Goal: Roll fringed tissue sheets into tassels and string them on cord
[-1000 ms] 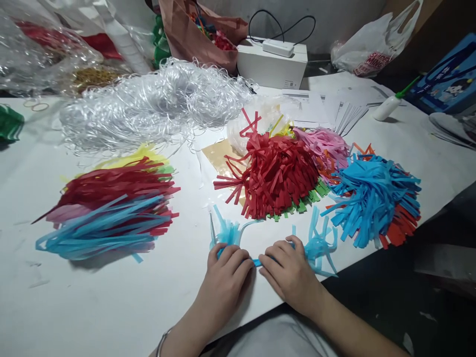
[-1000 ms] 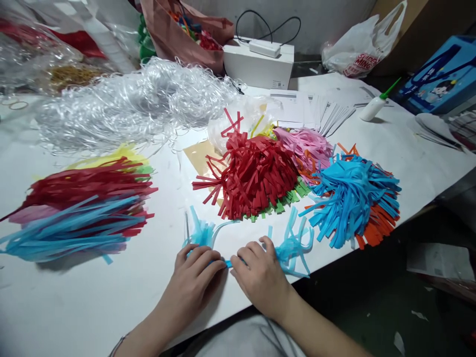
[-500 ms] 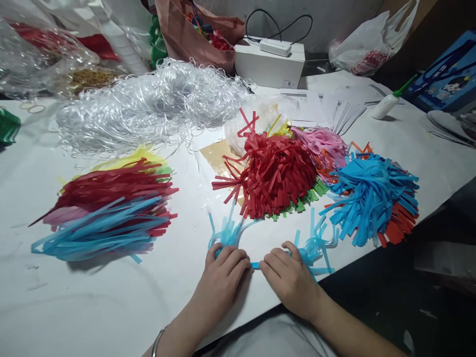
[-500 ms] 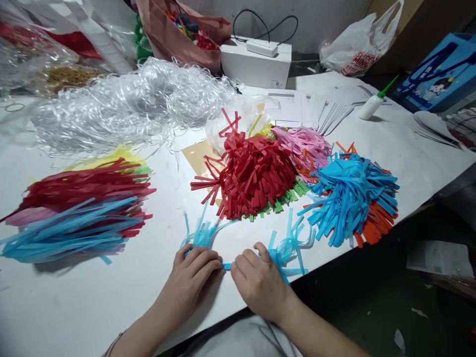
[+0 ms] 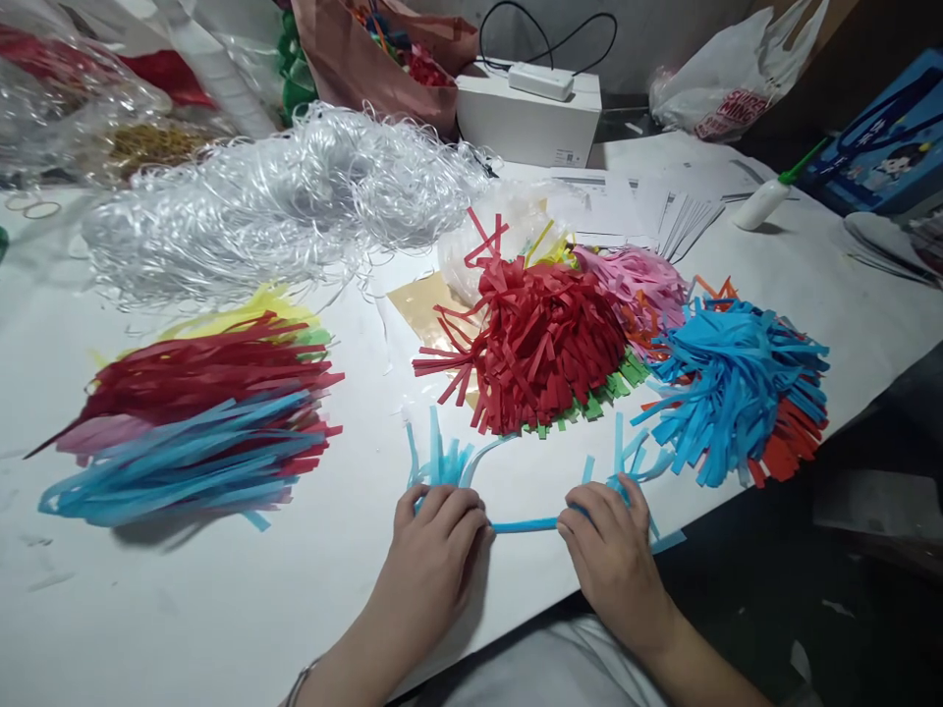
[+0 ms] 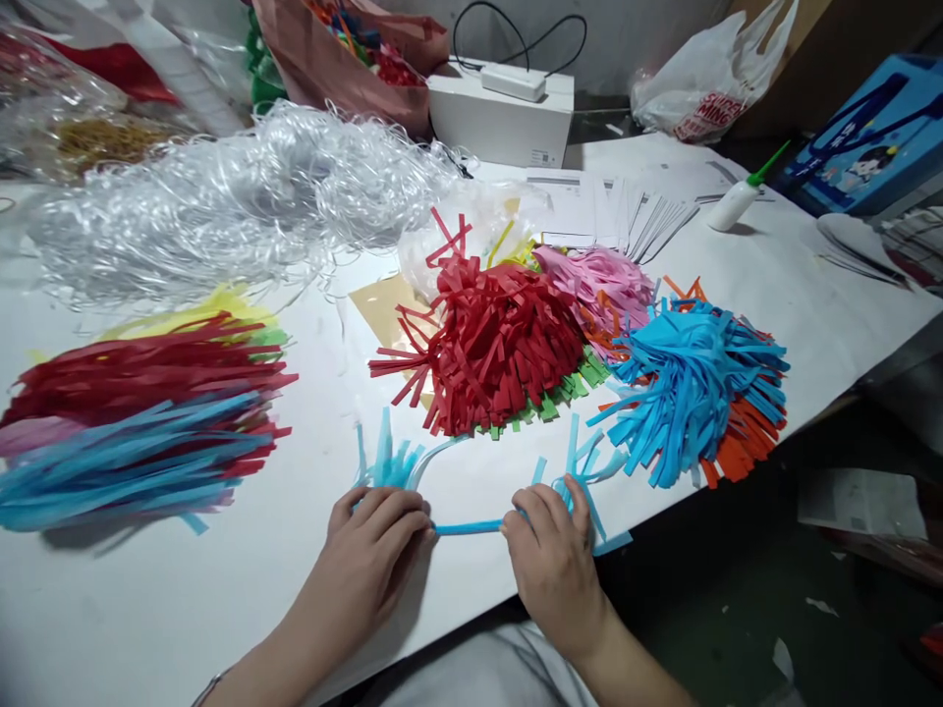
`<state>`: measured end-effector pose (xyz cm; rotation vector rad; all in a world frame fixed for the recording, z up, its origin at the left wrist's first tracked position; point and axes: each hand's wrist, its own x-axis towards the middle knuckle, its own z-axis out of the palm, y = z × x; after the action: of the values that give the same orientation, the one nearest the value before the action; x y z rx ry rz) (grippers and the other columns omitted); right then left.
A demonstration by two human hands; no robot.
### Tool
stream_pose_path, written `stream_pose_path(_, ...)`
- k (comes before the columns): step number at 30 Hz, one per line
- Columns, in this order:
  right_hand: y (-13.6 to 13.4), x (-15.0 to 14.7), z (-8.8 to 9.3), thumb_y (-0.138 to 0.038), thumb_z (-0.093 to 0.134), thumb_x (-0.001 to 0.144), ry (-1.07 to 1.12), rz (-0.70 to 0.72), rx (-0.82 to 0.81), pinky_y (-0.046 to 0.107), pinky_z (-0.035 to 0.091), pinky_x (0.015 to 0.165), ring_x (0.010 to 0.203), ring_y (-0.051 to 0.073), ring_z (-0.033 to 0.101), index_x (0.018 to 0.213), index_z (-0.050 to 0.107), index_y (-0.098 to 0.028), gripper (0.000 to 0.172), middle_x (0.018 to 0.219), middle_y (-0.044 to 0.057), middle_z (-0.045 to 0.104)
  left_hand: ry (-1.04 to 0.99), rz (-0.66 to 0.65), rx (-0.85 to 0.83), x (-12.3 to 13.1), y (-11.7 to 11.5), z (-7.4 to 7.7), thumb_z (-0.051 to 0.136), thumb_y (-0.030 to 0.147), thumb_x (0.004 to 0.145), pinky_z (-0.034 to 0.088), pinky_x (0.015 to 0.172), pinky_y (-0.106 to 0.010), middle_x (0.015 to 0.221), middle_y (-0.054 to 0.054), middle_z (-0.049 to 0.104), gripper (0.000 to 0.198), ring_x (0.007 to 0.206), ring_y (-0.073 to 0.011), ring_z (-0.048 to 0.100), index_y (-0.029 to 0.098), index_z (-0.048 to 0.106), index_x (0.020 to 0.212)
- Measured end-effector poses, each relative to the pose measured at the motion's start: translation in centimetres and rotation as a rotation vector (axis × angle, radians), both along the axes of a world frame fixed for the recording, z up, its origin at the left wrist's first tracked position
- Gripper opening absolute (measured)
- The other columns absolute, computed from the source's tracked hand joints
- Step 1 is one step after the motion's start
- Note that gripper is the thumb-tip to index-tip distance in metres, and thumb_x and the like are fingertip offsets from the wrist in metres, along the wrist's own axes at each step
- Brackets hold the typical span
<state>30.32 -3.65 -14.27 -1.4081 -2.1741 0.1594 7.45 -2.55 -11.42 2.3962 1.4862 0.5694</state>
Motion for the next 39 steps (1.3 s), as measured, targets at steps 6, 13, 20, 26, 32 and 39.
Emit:
stream_pose_path(6,0.1,-1.0,0.4,-0.018,0.05,0.098,0.016,-0.126,-0.035,0.057,0.022,0.113,0.103,0.024,0.062,0.079,0.056,-0.02,0.02,0.096,0.005,0.068,0.128,0.094,-0.088,1.4,0.5,0.5,0.047,0.014,0.092,0.035,0.086,-0.05,0.087,-0.006,0.065,0.021,0.082,-0.0253,0.057,0.018,0.063,0.078)
stream_pose_path(13,-0.1,-0.9,0.7,-0.012,0.044,0.1,-0.02,0.032,-0.006,0.054,0.018,0.117,0.101,0.019,0.061,0.087,0.061,-0.021,0.024,0.093,0.003,0.068,0.157,-0.058,0.084,1.3,0.5,0.3,0.047,0.001,0.089,0.035,0.09,-0.05,0.087,-0.004,0.067,0.026,0.084,-0.0245,0.057,0.019,0.065,0.089)
stream_pose_path(20,1.0,-1.2,0.6,-0.008,0.048,0.093,-0.103,0.277,0.077,0.049,0.024,0.114,0.093,0.02,0.059,0.097,0.064,-0.017,0.019,0.088,0.004,0.067,0.189,-0.165,0.197,1.9,0.3,-0.8,0.053,0.006,0.093,0.036,0.093,-0.047,0.079,-0.002,0.063,0.027,0.078,-0.0214,0.054,0.019,0.064,0.073)
stream_pose_path(26,2.3,-1.9,0.7,-0.005,0.044,0.095,-0.202,0.317,0.151,0.043,0.031,0.106,0.08,0.017,0.057,0.087,0.061,-0.018,0.022,0.078,0.002,0.062,0.059,-0.104,0.026,1.6,1.2,0.1,0.053,0.009,0.089,0.04,0.076,-0.039,0.08,-0.002,0.064,0.019,0.075,-0.0196,0.06,0.02,0.065,0.078)
stream_pose_path(32,2.0,-1.3,5.4,-0.007,0.037,0.098,-0.11,0.55,0.375,0.046,0.029,0.111,0.091,0.019,0.061,0.097,0.068,-0.013,0.031,0.088,0.005,0.071,-0.568,0.03,-0.693,0.8,-1.1,3.6,0.047,0.033,0.097,0.045,0.078,-0.035,0.087,-0.002,0.071,0.027,0.082,-0.0205,0.064,0.024,0.071,0.087)
stream_pose_path(39,1.3,-1.8,10.4,-0.01,0.048,0.097,0.161,0.547,0.303,0.043,0.035,0.108,0.078,0.015,0.066,0.097,0.067,-0.013,0.02,0.079,0.003,0.072,-0.985,0.121,-0.788,1.1,-3.5,5.9,0.068,0.046,0.086,0.043,0.068,-0.029,0.071,0.001,0.06,0.029,0.07,-0.0161,0.053,0.02,0.065,0.072)
